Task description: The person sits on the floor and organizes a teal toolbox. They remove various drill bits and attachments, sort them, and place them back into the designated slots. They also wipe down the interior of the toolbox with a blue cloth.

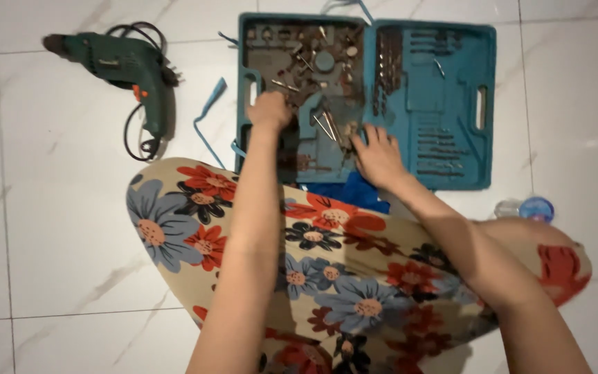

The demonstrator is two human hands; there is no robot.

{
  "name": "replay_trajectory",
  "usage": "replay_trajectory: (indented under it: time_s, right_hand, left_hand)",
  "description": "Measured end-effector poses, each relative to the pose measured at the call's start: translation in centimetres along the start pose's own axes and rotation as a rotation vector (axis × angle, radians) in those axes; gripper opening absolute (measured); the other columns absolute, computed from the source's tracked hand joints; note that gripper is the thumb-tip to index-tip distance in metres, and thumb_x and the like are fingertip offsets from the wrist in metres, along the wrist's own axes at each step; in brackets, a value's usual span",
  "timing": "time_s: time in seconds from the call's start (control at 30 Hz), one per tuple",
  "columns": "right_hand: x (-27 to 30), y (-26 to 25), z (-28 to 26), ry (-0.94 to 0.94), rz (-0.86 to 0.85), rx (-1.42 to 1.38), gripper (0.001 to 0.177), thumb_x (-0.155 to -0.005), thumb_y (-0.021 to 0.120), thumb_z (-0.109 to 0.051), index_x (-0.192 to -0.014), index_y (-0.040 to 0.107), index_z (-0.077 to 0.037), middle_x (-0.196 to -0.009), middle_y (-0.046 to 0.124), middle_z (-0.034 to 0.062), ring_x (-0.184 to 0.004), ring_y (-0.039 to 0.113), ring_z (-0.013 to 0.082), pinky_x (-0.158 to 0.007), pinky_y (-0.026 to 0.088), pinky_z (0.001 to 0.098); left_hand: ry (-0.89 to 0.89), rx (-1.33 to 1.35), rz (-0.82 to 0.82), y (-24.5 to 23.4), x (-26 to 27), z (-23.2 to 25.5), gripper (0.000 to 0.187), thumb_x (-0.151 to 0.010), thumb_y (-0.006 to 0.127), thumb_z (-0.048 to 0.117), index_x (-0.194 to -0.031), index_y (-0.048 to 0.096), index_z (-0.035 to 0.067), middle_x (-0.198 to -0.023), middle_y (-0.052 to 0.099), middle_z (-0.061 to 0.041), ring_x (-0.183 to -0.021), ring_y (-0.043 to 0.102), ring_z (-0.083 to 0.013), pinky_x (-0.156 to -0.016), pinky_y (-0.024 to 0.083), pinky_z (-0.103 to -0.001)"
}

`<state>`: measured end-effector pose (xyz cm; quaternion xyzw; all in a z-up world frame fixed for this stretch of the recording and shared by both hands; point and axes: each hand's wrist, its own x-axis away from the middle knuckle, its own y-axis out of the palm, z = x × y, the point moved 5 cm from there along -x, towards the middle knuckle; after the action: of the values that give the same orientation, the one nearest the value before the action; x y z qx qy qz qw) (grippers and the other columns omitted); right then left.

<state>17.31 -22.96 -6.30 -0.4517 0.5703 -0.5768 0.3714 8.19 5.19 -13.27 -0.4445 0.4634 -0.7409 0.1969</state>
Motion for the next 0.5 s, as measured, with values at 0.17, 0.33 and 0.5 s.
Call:
replay_trajectory:
  time_s: [0.17,0.33,0.5]
  right_hand:
    - [-0.2,0.5,0.2,-0.034,-0.078,-0.04,0.06,-0.091,0.065,-0.025,-0.149,0.051,-0.017,-0.149,0.044,0.0222,-0.138,0.047,0.0401,-0.103,0.048,0.059]
    - [-0.6,0.7,0.5,-0.082,-0.028,0.007,0.063,-0.098,0.053,-0.011,-0.159,0.039,-0.019,-0.157,0.039,0.0261,-0.146,0.044,0.0399,-0.108,0.045,0.0609]
    - [-1.1,2.3,1.6,-0.029,-0.274,0.104,0.089,-0.094,0.059,-0.012,-0.167,0.013,-0.036,-0.169,0.023,0.0198,-0.156,0.022,0.0425,-0.116,0.021,0.073]
  left_hand:
    - [0.052,-0.026,0.113,-0.9,1.0,1.3,0.035,-0.096,0.061,0.033,-0.121,0.076,0.013,-0.128,0.072,-0.012,-0.12,0.068,-0.0362,-0.098,0.054,-0.06]
    - [0.081,0.166,0.19,-3.4,1.1,2.5,0.049,-0.1,0.061,0.04,-0.141,0.061,0.013,-0.141,0.059,-0.016,-0.131,0.06,-0.0409,-0.105,0.053,-0.06]
    - [0.191,0.11,0.349,-2.4,-2.6,3.7,0.051,-0.097,0.063,0.033,-0.143,0.054,0.013,-0.142,0.055,-0.013,-0.128,0.06,-0.0365,-0.102,0.055,-0.054]
